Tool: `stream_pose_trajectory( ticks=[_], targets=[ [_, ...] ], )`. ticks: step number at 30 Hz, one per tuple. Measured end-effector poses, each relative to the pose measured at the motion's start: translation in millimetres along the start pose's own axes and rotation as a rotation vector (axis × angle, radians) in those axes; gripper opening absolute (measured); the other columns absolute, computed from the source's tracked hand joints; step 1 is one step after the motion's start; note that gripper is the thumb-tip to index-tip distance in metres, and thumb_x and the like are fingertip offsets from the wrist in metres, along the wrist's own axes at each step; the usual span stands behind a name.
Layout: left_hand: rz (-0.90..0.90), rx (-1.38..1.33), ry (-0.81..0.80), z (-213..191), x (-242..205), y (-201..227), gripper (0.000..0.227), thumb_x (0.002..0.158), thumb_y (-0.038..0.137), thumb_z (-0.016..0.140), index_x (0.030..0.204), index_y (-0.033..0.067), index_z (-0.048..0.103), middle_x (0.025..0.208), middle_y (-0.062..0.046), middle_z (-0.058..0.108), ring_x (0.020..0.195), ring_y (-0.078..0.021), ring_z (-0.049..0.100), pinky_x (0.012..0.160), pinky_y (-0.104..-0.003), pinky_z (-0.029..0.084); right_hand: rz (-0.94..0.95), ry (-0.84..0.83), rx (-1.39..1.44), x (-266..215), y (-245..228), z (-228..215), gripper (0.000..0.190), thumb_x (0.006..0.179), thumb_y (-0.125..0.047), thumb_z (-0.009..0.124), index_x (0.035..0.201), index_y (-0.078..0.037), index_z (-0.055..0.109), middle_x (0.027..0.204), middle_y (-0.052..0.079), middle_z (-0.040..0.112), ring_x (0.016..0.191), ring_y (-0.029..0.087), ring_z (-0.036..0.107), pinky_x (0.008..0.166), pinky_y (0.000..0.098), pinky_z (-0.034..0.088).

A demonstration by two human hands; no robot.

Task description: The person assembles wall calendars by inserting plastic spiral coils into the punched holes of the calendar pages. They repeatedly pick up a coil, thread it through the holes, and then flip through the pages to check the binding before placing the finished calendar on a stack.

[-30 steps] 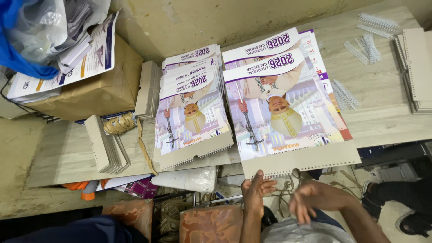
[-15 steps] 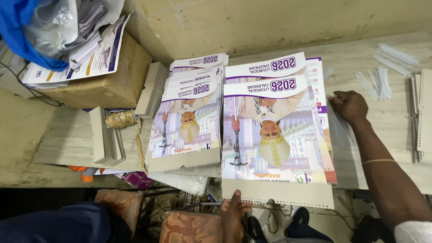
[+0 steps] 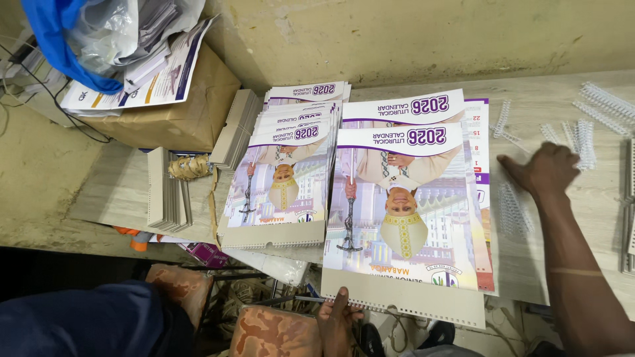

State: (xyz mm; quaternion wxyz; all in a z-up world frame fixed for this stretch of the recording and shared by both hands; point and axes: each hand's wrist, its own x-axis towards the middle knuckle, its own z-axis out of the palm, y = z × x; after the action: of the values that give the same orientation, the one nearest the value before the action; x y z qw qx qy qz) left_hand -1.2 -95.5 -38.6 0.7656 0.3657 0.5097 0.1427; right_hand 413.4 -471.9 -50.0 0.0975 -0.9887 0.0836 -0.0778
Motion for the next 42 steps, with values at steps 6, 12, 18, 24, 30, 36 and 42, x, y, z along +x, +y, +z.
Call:
stream_pose_trajectory(
  ticks=[6, 12, 18, 24, 30, 36, 42],
  targets=[
    [-0.025, 0.009, -0.032, 5.7, -8.5, 6.1, 0.039, 0.089, 0.022, 0.089, 0.092, 0.0013, 0.056, 0.07, -0.03, 0.072, 0.051, -0.0338, 0.066, 0.052, -0.036, 0.051, 0.148, -0.375, -0.081, -99.5, 40.7, 10.1, 0.13, 0.068, -0.094, 0.071, 0.151, 0.005, 0.056, 0.152, 0.031, 0.058, 0.138, 0.049, 0.054, 0.102, 0.0634, 0.051],
    [-0.037, 0.107, -0.063, 9.6, -14.4, 19.0, 0.039, 0.09, 0.025, 0.088, 0.09, 0.0016, 0.057, 0.072, -0.033, 0.076, 0.051, -0.0331, 0.067, 0.054, -0.036, 0.053, 0.175, -0.36, -0.079, -107.3, 56.8, 9.4, 0.072, 0.094, -0.056, 0.067, 0.145, -0.004, 0.067, 0.148, 0.027, 0.061, 0.131, 0.048, 0.058, 0.098, 0.0604, 0.055],
    [-0.022, 0.143, -0.093, 6.1, -13.0, 21.9, 0.037, 0.089, 0.025, 0.087, 0.094, -0.0011, 0.061, 0.076, -0.035, 0.079, 0.053, -0.0333, 0.068, 0.055, -0.037, 0.055, 0.202, -0.549, 0.939, -83.2, 84.2, -57.6, 0.012, 0.11, -0.008, 0.07, 0.113, 0.003, 0.075, 0.09, 0.023, 0.08, 0.068, 0.029, 0.068, 0.064, 0.0417, 0.055],
    [-0.005, 0.257, -0.173, 1.7, 3.8, 20.3, 0.045, 0.089, 0.034, 0.085, 0.077, -0.0067, 0.067, 0.073, -0.036, 0.08, 0.051, -0.0326, 0.069, 0.056, -0.039, 0.058, -0.017, -0.276, 0.934, -80.7, 67.5, -137.2, 0.027, 0.121, -0.022, 0.068, 0.106, 0.001, 0.062, 0.096, 0.016, 0.069, 0.074, 0.025, 0.061, 0.07, 0.0395, 0.049],
    [-0.009, 0.269, -0.173, 3.3, -2.2, 24.2, 0.042, 0.093, 0.031, 0.083, 0.078, -0.0058, 0.069, 0.074, -0.036, 0.081, 0.054, -0.0338, 0.072, 0.058, -0.037, 0.057, 0.085, -0.23, 0.212, -111.5, 113.0, -45.1, 0.114, 0.088, -0.077, 0.065, 0.157, 0.013, 0.049, 0.154, 0.033, 0.061, 0.137, 0.052, 0.059, 0.103, 0.0641, 0.052],
    [-0.001, 0.178, -0.119, -2.8, 4.5, 16.9, 0.041, 0.089, 0.025, 0.088, 0.09, 0.003, 0.053, 0.07, -0.027, 0.071, 0.066, -0.0399, 0.077, 0.058, -0.043, 0.06, 0.143, 0.003, 0.389, -146.5, 125.9, -16.4, 0.052, 0.108, -0.014, 0.064, 0.153, 0.014, 0.062, 0.142, 0.037, 0.067, 0.124, 0.053, 0.064, 0.1, 0.064, 0.053],
    [-0.012, 0.218, -0.175, 1.1, 6.7, 23.4, 0.04, 0.087, 0.03, 0.086, 0.092, -0.0025, 0.064, 0.074, -0.035, 0.078, 0.056, -0.0348, 0.07, 0.057, -0.039, 0.056, -0.162, 0.051, 0.227, -89.0, 92.4, 21.2, 0.066, 0.109, -0.067, 0.062, 0.09, -0.005, 0.05, 0.092, 0.02, 0.063, 0.097, 0.044, 0.058, 0.095, 0.0521, 0.041]
  ],
)
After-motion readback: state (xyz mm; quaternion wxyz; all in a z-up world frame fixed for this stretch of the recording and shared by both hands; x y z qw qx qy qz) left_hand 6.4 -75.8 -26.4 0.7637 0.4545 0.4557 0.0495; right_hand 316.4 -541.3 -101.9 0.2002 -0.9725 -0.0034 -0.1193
